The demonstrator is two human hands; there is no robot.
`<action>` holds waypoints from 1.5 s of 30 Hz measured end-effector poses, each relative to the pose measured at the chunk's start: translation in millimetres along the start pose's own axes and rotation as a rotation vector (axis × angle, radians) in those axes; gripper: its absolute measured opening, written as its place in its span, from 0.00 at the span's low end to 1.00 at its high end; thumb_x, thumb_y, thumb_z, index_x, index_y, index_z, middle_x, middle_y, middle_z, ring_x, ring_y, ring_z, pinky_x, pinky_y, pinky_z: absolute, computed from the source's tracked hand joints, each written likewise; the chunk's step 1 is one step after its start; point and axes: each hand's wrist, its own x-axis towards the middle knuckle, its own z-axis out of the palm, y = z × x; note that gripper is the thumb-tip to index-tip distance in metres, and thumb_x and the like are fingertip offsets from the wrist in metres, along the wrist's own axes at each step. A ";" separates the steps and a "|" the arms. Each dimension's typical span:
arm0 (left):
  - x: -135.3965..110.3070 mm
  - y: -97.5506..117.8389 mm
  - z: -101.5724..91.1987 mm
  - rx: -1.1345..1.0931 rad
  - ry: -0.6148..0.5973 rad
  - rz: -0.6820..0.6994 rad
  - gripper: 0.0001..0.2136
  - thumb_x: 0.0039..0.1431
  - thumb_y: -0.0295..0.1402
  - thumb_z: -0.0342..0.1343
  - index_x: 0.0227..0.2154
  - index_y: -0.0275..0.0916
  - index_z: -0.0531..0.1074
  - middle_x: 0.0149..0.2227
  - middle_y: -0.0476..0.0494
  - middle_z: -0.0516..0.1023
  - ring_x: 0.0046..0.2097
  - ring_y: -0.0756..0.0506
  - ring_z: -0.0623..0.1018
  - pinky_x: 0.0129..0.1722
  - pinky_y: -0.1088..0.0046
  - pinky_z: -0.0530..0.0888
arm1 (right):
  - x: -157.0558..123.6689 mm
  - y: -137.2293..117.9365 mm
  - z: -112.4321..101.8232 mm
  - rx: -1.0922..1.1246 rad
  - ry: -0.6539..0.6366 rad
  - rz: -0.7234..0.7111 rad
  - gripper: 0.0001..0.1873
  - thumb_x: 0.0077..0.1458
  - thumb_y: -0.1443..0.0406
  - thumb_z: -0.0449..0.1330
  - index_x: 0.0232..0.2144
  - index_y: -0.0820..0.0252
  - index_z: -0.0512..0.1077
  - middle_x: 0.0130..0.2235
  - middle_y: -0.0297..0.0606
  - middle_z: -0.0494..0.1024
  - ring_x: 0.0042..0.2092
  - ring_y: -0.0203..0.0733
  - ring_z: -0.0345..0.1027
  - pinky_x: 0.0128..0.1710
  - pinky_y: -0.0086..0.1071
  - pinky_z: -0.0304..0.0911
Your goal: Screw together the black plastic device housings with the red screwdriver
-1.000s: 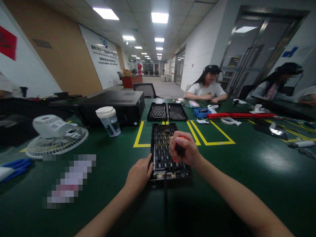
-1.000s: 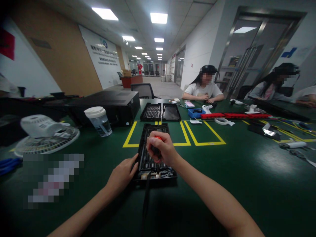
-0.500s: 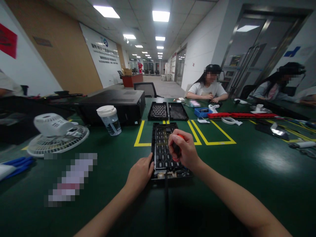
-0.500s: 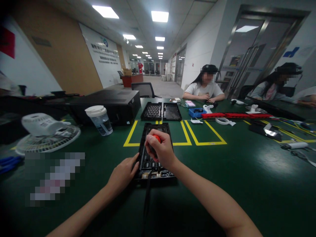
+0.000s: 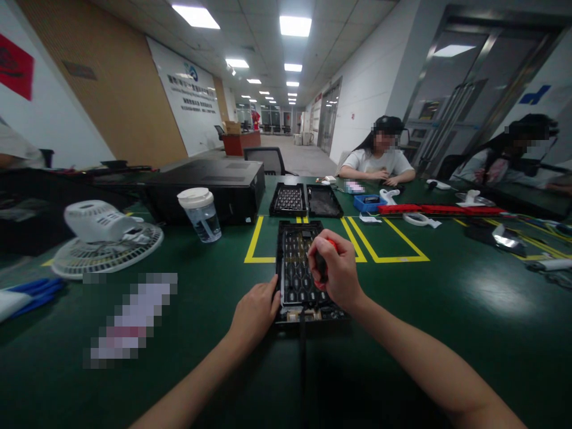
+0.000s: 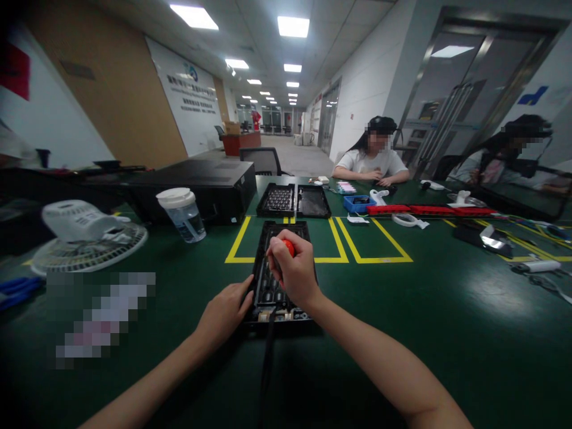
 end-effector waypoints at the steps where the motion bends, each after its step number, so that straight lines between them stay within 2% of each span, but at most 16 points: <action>1: 0.1 0.0 0.0 0.002 -0.001 -0.001 0.20 0.62 0.37 0.40 0.55 0.39 0.58 0.44 0.41 0.73 0.44 0.45 0.72 0.42 0.71 0.68 | 0.0 0.0 0.8 -0.005 0.010 -0.005 0.12 0.55 0.63 0.52 0.21 0.61 0.62 0.14 0.24 0.59 0.11 0.25 0.49 0.09 0.19 0.43; 15: -0.6 -1.0 0.9 0.010 0.007 0.010 0.20 0.62 0.37 0.39 0.55 0.38 0.58 0.44 0.40 0.73 0.44 0.45 0.72 0.41 0.71 0.68 | 1.8 -0.9 7.4 -0.081 0.103 -0.048 0.13 0.55 0.62 0.52 0.21 0.61 0.61 0.15 0.24 0.58 0.13 0.24 0.50 0.11 0.19 0.46; 45: -0.8 2.1 -1.0 0.012 0.017 0.004 0.19 0.62 0.37 0.39 0.54 0.38 0.59 0.44 0.41 0.73 0.44 0.45 0.72 0.41 0.70 0.69 | 3.8 0.3 11.6 -0.146 0.260 -0.077 0.13 0.55 0.60 0.53 0.22 0.60 0.60 0.17 0.25 0.58 0.15 0.26 0.50 0.13 0.21 0.46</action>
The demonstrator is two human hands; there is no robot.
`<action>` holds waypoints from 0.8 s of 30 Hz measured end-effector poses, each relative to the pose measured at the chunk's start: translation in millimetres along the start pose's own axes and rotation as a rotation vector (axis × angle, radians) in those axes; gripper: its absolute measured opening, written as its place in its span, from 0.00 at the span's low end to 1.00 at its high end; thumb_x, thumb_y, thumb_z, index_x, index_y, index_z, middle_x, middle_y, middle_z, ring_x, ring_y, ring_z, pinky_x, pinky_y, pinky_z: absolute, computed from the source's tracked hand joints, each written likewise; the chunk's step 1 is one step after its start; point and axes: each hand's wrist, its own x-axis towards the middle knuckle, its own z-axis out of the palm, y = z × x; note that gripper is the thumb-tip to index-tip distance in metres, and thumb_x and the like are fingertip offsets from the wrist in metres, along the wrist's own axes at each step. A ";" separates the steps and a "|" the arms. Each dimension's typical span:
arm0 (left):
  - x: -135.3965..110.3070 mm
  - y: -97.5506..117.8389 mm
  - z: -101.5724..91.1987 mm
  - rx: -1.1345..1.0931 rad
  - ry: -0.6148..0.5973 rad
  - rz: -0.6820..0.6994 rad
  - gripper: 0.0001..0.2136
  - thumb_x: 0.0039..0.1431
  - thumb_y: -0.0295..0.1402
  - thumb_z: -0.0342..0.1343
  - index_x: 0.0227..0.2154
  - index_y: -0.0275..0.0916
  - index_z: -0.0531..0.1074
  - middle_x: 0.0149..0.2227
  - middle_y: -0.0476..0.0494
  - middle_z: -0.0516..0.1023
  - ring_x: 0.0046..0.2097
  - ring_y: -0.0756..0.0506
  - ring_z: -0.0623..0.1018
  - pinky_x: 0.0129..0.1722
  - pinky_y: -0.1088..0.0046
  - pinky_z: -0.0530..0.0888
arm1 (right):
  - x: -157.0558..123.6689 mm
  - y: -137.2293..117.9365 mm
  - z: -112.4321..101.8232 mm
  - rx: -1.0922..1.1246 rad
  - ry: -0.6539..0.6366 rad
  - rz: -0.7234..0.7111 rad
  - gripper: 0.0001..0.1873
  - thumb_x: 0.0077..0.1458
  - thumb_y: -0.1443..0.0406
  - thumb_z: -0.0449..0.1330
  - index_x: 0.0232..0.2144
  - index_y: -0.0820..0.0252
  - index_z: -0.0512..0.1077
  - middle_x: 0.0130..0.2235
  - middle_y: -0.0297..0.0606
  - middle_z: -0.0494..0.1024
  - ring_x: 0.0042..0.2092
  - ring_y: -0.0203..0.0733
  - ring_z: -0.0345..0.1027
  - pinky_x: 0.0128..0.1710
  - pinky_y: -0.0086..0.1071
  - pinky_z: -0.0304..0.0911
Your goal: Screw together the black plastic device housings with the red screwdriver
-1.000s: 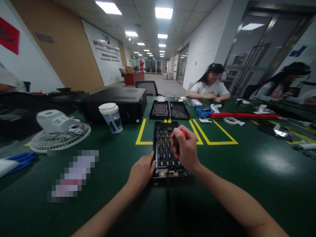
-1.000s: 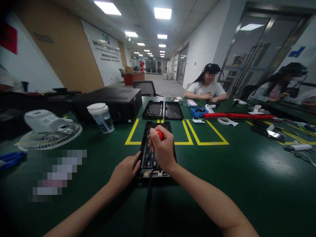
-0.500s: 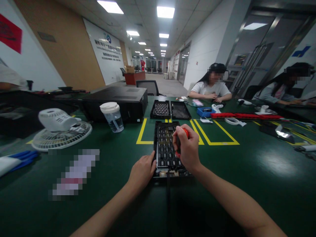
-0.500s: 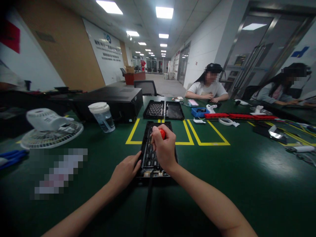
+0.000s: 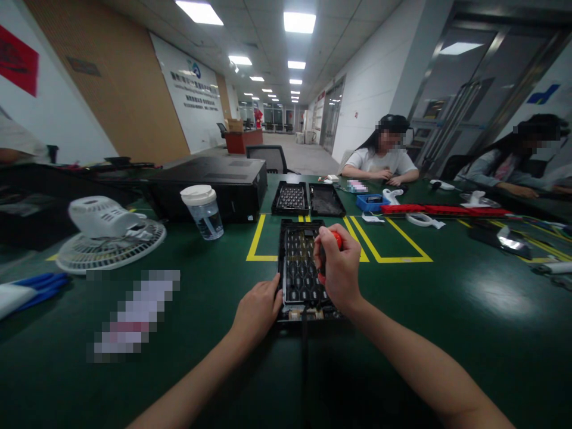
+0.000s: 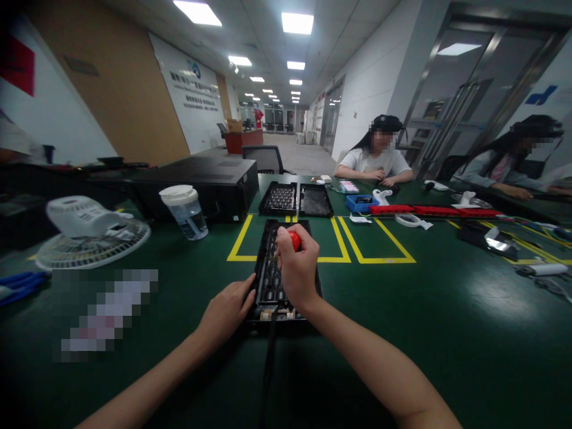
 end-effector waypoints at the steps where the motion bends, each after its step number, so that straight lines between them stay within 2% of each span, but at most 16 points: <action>1: 0.0 -0.3 0.2 0.002 0.005 0.004 0.19 0.62 0.37 0.39 0.54 0.38 0.59 0.44 0.41 0.73 0.44 0.45 0.73 0.40 0.70 0.69 | 0.0 0.2 0.2 -0.001 0.003 -0.003 0.13 0.55 0.60 0.53 0.22 0.60 0.60 0.17 0.25 0.58 0.15 0.26 0.50 0.13 0.21 0.46; 24: 0.3 0.7 -1.0 -0.016 -0.024 -0.014 0.19 0.62 0.36 0.40 0.55 0.38 0.58 0.45 0.40 0.73 0.45 0.45 0.72 0.42 0.71 0.68 | -3.4 3.2 2.8 -0.125 0.062 -0.043 0.13 0.54 0.58 0.53 0.23 0.60 0.62 0.21 0.28 0.62 0.20 0.28 0.53 0.17 0.23 0.50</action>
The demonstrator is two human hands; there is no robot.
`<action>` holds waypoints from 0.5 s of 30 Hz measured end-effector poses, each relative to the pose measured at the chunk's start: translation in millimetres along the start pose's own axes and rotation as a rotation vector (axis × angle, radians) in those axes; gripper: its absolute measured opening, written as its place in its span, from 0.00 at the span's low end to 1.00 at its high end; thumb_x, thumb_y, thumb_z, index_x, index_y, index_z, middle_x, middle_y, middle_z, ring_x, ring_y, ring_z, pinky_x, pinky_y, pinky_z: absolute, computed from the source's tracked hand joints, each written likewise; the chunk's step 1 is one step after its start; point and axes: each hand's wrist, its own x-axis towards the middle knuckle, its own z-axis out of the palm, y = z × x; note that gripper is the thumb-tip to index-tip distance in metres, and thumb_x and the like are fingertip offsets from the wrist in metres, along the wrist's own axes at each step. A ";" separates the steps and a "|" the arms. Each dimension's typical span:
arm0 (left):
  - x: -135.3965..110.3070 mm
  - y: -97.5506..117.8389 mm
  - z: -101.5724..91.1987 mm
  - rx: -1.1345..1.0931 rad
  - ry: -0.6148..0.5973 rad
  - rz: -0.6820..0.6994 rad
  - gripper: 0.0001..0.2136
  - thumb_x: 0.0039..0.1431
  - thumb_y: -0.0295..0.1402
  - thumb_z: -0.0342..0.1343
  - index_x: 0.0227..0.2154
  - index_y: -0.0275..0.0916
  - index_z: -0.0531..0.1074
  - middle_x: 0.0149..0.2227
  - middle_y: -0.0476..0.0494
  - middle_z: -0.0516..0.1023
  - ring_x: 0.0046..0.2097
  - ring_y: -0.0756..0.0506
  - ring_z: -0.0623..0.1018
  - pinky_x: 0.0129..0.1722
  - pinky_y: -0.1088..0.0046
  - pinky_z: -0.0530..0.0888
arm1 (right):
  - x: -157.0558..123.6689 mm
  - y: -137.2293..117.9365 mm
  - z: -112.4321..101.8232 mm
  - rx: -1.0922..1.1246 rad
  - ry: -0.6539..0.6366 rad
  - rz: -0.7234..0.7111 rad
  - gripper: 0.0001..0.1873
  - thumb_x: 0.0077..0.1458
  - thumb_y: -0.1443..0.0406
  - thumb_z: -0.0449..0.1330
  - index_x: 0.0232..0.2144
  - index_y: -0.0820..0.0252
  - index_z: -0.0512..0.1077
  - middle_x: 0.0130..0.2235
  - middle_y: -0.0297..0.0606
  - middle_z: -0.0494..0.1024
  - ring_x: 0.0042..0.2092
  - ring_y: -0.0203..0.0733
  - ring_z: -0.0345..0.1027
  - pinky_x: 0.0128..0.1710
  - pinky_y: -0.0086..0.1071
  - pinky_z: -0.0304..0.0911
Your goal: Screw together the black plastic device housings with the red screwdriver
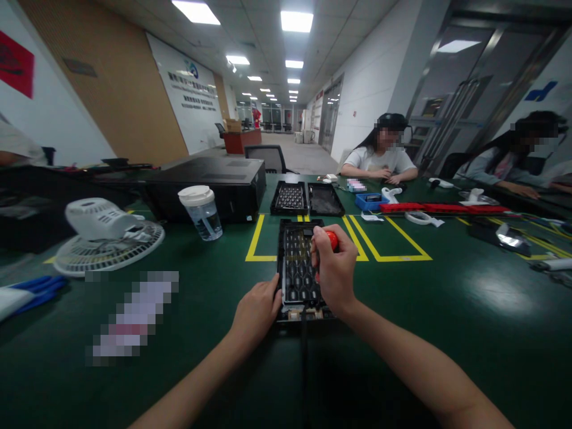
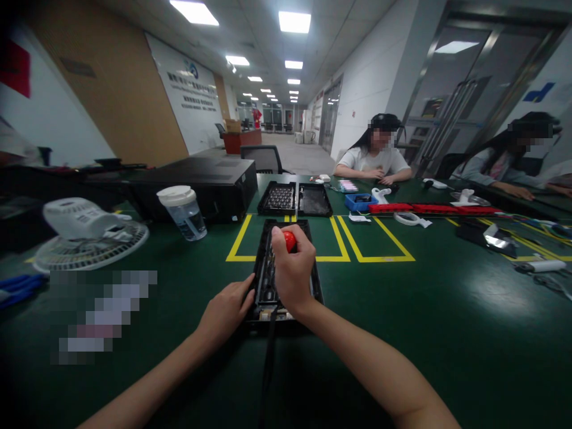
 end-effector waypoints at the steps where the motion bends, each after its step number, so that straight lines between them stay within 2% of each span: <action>1: -0.1 0.2 -0.1 0.002 0.003 0.001 0.19 0.62 0.36 0.39 0.55 0.38 0.58 0.44 0.41 0.73 0.45 0.45 0.72 0.42 0.71 0.68 | -0.2 0.1 0.3 -0.002 0.001 0.001 0.13 0.54 0.58 0.53 0.23 0.60 0.62 0.21 0.28 0.62 0.20 0.28 0.53 0.17 0.23 0.49; 15: -0.3 -0.3 -2.0 -0.001 -0.010 -0.013 0.20 0.62 0.36 0.39 0.55 0.39 0.58 0.45 0.40 0.73 0.44 0.46 0.72 0.42 0.71 0.69 | 3.1 -0.8 -7.2 0.135 -0.035 0.070 0.13 0.52 0.57 0.55 0.23 0.60 0.62 0.19 0.27 0.60 0.17 0.27 0.51 0.13 0.21 0.47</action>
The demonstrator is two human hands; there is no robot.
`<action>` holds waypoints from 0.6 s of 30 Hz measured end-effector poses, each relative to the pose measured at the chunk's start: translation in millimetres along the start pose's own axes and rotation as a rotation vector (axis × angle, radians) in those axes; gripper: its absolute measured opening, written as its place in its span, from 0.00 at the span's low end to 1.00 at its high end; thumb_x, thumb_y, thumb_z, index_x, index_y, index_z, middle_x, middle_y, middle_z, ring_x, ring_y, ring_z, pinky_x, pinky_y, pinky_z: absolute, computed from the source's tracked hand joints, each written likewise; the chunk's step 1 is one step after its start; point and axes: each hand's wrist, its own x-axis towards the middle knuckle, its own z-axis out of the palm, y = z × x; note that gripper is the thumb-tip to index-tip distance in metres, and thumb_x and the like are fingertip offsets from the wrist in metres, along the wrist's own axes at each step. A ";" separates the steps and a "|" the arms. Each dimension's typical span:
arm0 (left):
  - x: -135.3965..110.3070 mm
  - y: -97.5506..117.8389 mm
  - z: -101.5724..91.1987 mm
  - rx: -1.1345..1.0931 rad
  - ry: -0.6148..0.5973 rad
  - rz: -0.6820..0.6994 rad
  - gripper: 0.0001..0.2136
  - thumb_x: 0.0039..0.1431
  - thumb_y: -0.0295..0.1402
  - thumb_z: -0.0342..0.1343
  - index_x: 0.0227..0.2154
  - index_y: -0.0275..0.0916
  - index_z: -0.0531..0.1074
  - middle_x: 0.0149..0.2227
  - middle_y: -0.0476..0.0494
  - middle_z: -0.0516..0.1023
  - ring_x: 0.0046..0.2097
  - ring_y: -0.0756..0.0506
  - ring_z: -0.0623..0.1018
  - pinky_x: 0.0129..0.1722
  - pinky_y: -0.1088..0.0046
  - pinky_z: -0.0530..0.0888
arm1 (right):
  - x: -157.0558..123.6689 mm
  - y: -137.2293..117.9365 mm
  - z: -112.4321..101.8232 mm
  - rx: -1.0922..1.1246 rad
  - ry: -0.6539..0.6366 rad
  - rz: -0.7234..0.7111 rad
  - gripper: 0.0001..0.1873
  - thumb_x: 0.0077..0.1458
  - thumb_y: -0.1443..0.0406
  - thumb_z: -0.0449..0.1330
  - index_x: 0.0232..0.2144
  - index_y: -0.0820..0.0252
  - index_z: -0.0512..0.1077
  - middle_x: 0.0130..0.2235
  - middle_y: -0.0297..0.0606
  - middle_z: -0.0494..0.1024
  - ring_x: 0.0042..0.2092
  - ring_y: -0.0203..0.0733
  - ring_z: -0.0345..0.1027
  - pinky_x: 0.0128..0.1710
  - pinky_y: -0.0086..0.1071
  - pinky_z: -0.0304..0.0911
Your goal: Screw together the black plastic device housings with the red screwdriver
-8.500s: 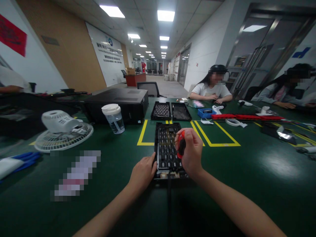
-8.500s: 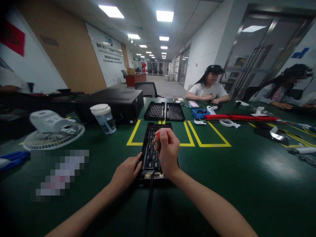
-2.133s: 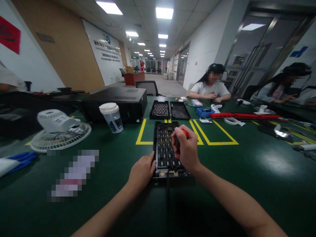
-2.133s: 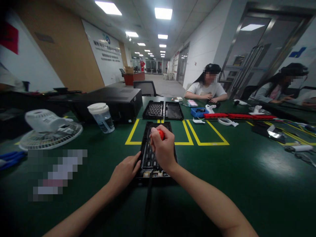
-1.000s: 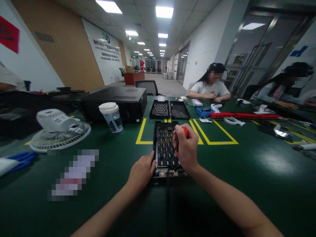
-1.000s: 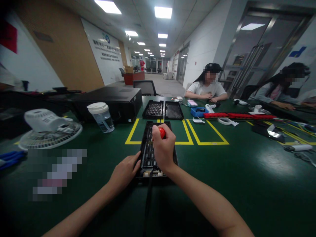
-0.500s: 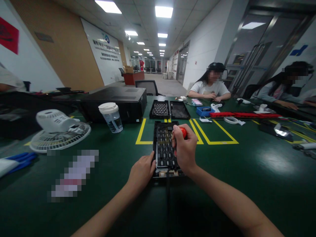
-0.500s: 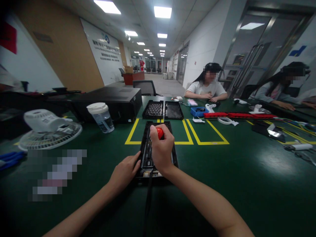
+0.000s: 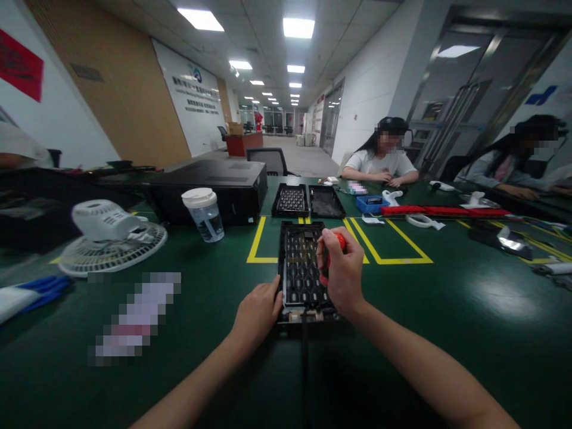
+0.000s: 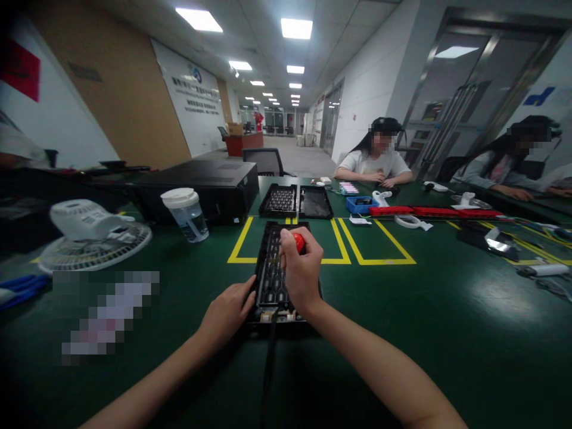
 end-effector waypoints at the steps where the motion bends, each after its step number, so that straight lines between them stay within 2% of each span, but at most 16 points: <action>1: 0.0 -0.3 0.1 0.001 0.001 0.004 0.20 0.62 0.36 0.39 0.55 0.39 0.59 0.45 0.40 0.73 0.44 0.46 0.72 0.42 0.71 0.69 | -0.9 -0.5 -1.6 0.013 -0.015 0.014 0.13 0.52 0.57 0.55 0.23 0.60 0.62 0.19 0.27 0.60 0.17 0.27 0.51 0.12 0.21 0.46; 4: -0.3 -1.1 0.1 0.004 0.012 0.014 0.19 0.62 0.36 0.39 0.55 0.38 0.59 0.45 0.40 0.73 0.45 0.46 0.72 0.42 0.71 0.69 | -3.8 -2.0 -7.1 0.075 -0.074 0.059 0.12 0.53 0.57 0.52 0.25 0.60 0.63 0.21 0.29 0.62 0.17 0.28 0.53 0.10 0.20 0.45; 7: -0.6 -1.7 0.4 0.011 0.019 0.014 0.20 0.62 0.36 0.39 0.55 0.38 0.58 0.45 0.41 0.73 0.44 0.46 0.72 0.42 0.72 0.69 | -2.9 -3.4 -13.9 0.157 -0.178 0.063 0.14 0.54 0.58 0.46 0.26 0.60 0.65 0.22 0.31 0.65 0.18 0.30 0.57 0.11 0.21 0.49; 12: -1.2 -2.1 0.9 0.007 0.035 0.034 0.19 0.62 0.36 0.39 0.54 0.37 0.59 0.44 0.40 0.73 0.45 0.46 0.72 0.43 0.71 0.68 | 13.0 -6.8 -27.7 0.255 -0.462 0.144 0.14 0.52 0.61 0.46 0.25 0.62 0.66 0.20 0.32 0.67 0.18 0.33 0.61 0.17 0.26 0.57; 18: -0.7 -1.5 0.2 0.002 0.023 0.018 0.19 0.62 0.36 0.39 0.54 0.38 0.59 0.45 0.40 0.73 0.45 0.46 0.72 0.42 0.71 0.69 | 36.4 -5.9 -44.4 0.338 -0.797 0.238 0.13 0.49 0.62 0.49 0.26 0.65 0.69 0.23 0.37 0.72 0.21 0.38 0.67 0.20 0.32 0.62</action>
